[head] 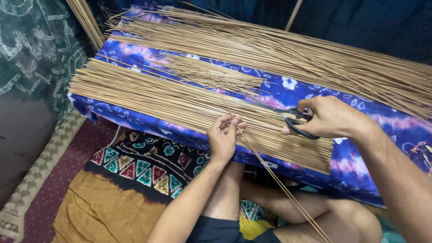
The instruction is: A person is meticulously aligning long thin wooden sticks on a table to create a neat bundle, occasionally using scissors to trim or cut string.
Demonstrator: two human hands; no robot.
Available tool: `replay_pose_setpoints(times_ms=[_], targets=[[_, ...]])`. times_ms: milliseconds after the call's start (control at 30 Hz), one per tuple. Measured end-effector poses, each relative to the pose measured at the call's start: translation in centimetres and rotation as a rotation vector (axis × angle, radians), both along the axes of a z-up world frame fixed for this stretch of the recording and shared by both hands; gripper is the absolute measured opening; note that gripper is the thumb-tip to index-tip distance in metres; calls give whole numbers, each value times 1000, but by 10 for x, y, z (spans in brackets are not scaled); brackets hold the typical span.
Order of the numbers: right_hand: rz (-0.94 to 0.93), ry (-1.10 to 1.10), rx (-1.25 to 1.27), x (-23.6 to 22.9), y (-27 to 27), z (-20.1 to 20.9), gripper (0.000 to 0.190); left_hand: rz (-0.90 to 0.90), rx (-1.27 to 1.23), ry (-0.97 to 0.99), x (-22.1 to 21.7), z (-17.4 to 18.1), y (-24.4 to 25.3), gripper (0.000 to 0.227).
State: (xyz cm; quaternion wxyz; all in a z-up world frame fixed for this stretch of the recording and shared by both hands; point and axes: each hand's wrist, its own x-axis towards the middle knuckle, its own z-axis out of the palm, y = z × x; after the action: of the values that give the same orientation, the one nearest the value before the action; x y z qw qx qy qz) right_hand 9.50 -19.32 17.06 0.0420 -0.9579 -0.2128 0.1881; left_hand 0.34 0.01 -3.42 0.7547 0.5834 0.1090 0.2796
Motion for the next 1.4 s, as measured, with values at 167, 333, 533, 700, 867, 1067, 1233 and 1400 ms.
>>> replay_pose_setpoints(times_ms=[167,333,533,700,867,1067,1233,1400], targets=[[26,-18,-91,-10,17,4,60,-17,16,-7,0,-1,-1,18],[61,24,-51,0,24,-4,52,35,-123,-29,4,-10,-7,13],[121,15,-91,-1,43,-2,43,31,-77,-32,1,-6,-7,12],[133,1,-113,2,47,0,42,31,-48,-37,-1,0,-7,14],[136,-19,-143,1,46,2,41,37,-43,-40,-1,0,-7,14],[153,-16,-147,-1,45,1,48,41,-30,-37,-1,1,-8,14],[145,6,-115,-4,46,6,52,43,-19,-42,-2,4,-8,13],[134,23,-118,-5,44,7,54,42,-19,-49,-2,4,-7,14]])
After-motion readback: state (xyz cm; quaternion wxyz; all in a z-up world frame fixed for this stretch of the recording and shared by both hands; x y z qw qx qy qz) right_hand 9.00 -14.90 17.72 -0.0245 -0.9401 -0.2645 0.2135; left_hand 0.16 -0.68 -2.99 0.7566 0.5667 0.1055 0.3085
